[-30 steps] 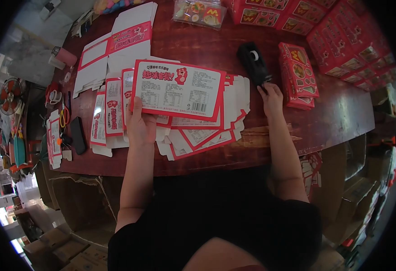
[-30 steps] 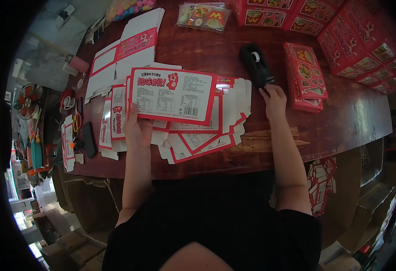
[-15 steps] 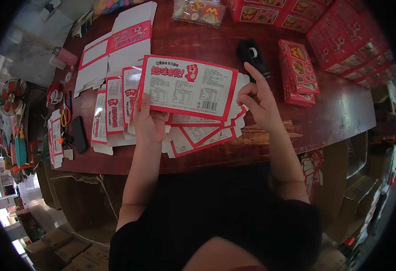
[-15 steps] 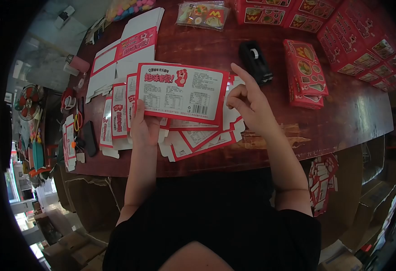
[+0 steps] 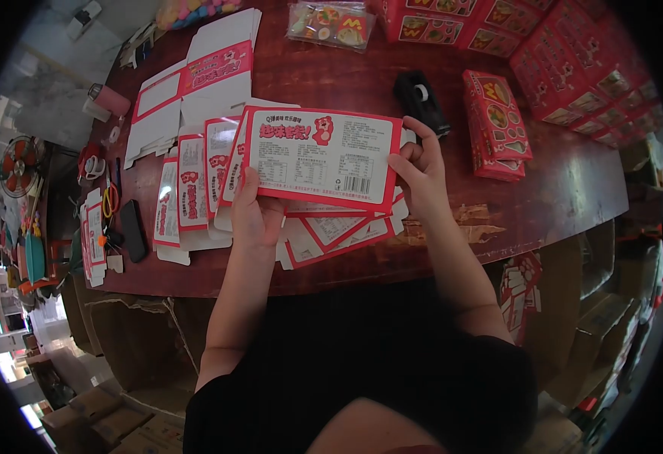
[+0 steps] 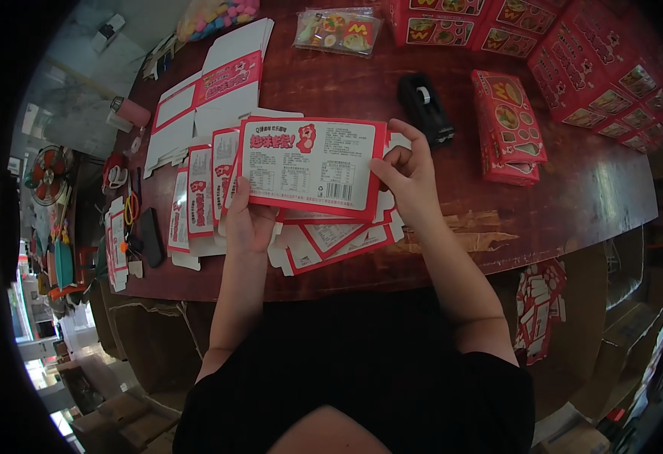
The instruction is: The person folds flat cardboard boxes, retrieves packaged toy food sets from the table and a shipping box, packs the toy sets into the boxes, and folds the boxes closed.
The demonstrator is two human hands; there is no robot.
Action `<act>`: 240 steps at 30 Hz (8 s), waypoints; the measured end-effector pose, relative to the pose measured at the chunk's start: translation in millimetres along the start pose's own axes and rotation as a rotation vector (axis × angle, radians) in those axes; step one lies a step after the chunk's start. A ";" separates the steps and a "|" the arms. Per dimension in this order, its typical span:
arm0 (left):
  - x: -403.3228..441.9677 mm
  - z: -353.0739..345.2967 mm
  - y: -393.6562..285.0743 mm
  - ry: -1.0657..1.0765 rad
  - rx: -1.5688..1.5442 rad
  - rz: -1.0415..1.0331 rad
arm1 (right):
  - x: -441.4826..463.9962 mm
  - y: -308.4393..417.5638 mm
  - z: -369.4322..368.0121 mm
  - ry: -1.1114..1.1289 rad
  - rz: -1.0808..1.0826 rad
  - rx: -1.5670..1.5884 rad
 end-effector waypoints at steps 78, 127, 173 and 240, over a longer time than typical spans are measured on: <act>9.5 -57.5 35.7 0.414 0.652 -0.379 | -23.6 -14.1 4.1 -0.073 0.243 -0.371; 6.5 -60.3 33.9 0.630 0.871 0.056 | -7.9 -2.8 -2.5 0.315 0.017 -0.462; -3.9 -39.2 31.2 0.248 0.767 -0.353 | -29.1 -42.6 -13.6 0.190 -0.152 -0.144; 12.1 -13.2 -12.4 0.053 0.928 -0.338 | 57.2 -11.6 170.0 -0.313 0.024 0.049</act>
Point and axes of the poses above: each hand's wrist, its own x-axis towards the middle knuckle, its own z-axis out of the back of the hand, y = z × x, the point moved 8 cm from there along x, towards the middle knuckle, and after that the axes turned 11 degrees about x, right-handed, at the moved point
